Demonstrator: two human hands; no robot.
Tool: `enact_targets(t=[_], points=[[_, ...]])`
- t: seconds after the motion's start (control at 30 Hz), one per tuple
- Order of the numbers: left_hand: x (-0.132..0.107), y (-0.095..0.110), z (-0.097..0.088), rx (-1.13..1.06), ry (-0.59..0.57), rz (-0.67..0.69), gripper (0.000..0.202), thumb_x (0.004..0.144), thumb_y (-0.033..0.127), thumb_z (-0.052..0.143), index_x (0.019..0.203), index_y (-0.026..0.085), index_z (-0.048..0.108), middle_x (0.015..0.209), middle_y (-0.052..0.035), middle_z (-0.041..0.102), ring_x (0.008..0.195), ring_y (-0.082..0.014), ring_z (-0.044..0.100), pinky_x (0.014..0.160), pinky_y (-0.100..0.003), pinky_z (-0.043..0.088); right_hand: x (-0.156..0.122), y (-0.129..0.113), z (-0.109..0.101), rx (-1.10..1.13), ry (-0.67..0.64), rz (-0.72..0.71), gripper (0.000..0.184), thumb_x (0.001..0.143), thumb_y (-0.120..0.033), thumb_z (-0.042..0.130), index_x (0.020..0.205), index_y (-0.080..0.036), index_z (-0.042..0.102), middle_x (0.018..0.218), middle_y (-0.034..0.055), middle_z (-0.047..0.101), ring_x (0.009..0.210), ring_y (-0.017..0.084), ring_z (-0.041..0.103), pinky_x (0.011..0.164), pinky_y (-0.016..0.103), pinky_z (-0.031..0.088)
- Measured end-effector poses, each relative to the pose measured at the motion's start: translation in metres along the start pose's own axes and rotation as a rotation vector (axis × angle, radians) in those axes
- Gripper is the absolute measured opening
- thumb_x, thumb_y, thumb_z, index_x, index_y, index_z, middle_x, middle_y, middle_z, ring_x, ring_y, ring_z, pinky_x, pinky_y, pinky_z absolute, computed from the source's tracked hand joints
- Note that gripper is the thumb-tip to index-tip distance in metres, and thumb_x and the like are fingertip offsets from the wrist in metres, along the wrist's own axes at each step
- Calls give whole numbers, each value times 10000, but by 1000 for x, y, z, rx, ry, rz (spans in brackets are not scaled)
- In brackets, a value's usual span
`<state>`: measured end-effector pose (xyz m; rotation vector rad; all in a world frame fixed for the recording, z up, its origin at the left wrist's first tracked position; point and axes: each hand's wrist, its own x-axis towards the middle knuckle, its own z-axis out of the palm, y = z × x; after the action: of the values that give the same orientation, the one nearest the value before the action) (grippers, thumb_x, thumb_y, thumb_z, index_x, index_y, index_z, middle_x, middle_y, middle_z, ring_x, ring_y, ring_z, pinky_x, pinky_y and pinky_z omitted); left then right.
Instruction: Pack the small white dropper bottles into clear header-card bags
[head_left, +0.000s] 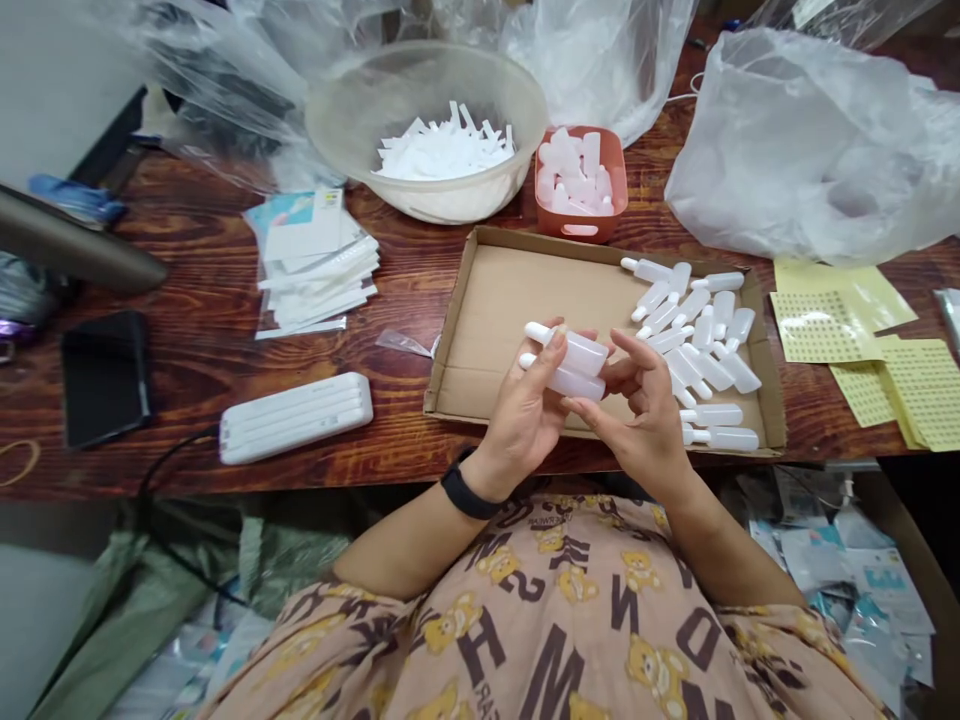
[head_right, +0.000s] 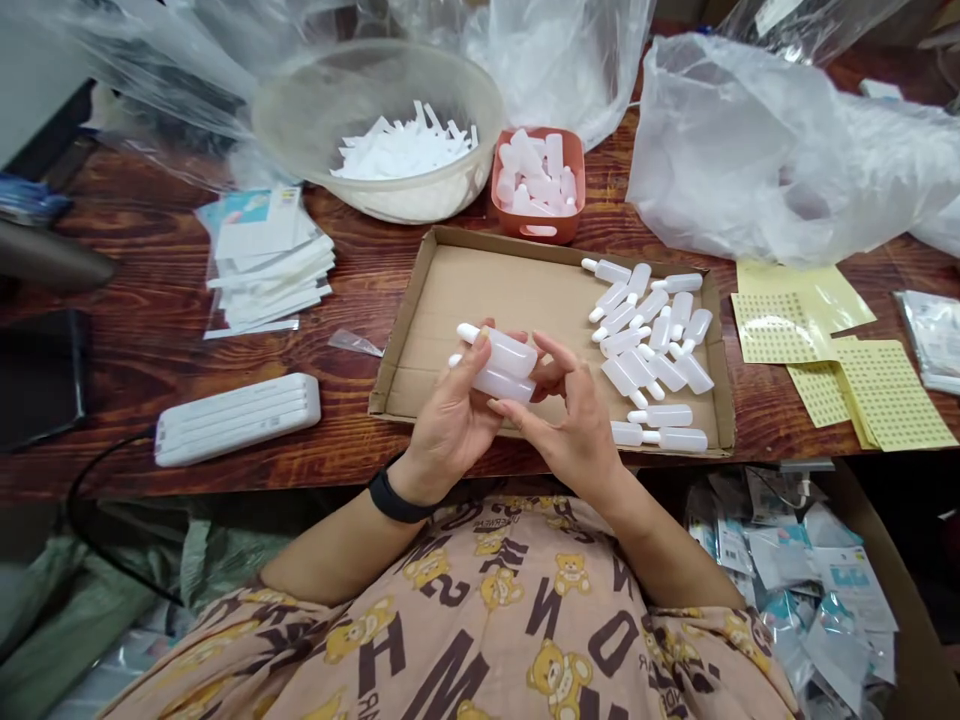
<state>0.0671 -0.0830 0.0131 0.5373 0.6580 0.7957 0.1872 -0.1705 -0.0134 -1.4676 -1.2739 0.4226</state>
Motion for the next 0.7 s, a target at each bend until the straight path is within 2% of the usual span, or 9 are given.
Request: enact_targets(t=[0.13, 0.23, 0.3, 0.37, 0.47, 0.53, 0.57, 0.63, 0.7], points=[[-1, -9, -4, 11, -26, 72, 311, 1000, 403, 763, 1237, 259, 622, 1231, -35, 776, 1116, -183, 761, 874, -254, 603, 0, 0, 10, 164, -49, 72, 720, 1006, -551, 730, 1611, -396, 371, 1330, 67, 624, 985, 201, 708, 854, 403, 697], [-7, -18, -8, 96, -63, 49, 414, 965, 491, 790, 1283, 277, 633, 1216, -37, 764, 952, -161, 734, 717, -228, 560, -2, 0, 17, 217, -96, 138, 588, 1082, -559, 585, 1603, -387, 376, 1565, 95, 543, 1163, 217, 718, 958, 414, 691], [-7, -20, -13, 191, -138, 11, 517, 925, 572, 808, 1319, 276, 652, 1174, -51, 755, 877, -163, 702, 659, -236, 526, -6, 2, 18, 239, -74, 189, 460, 1102, -537, 549, 1513, -341, 485, 1523, 98, 601, 1260, 235, 702, 1010, 419, 673], [1, -10, -22, 323, -209, 89, 570, 905, 613, 810, 1325, 252, 674, 1212, -82, 735, 970, -196, 704, 752, -272, 557, -9, 5, 17, 312, -16, 264, 389, 1090, -517, 587, 1423, -318, 551, 1370, 85, 684, 1149, 226, 748, 915, 387, 692], [30, 51, -55, 649, -87, 470, 498, 968, 579, 748, 1313, 228, 666, 1386, -117, 668, 1286, -242, 639, 1081, -323, 512, -10, 12, 11, 388, 34, 343, 369, 1056, -484, 669, 1372, -312, 591, 1100, 26, 708, 841, 171, 751, 725, 316, 667], [55, 116, -90, 1005, 220, 708, 454, 1033, 530, 679, 1361, 220, 626, 1453, -135, 632, 1405, -253, 561, 1230, -351, 389, -10, 15, 6, 379, 37, 352, 371, 1034, -478, 709, 1350, -304, 621, 1022, 4, 688, 760, 143, 723, 697, 285, 635], [67, 150, -110, 1192, 429, 719, 472, 1034, 528, 680, 1371, 204, 613, 1475, -152, 618, 1437, -269, 534, 1271, -366, 333, -10, 16, 4, 369, 34, 361, 377, 1025, -485, 723, 1341, -300, 633, 1020, 2, 688, 750, 132, 718, 696, 271, 624], [91, 211, -148, 1483, 842, 532, 536, 1064, 514, 614, 1461, 160, 550, 1601, -203, 526, 1543, -315, 440, 1316, -405, 252, -11, 16, 2, 348, 21, 395, 402, 1012, -508, 738, 1341, -296, 647, 1030, 3, 700, 752, 118, 716, 706, 249, 609], [111, 252, -178, 1571, 1024, 323, 666, 1089, 572, 500, 1528, 71, 484, 1682, -297, 415, 1620, -400, 341, 1323, -503, 225, -12, 17, 3, 324, 3, 425, 441, 998, -536, 748, 1355, -296, 652, 1008, 0, 706, 755, 114, 711, 722, 241, 608]])
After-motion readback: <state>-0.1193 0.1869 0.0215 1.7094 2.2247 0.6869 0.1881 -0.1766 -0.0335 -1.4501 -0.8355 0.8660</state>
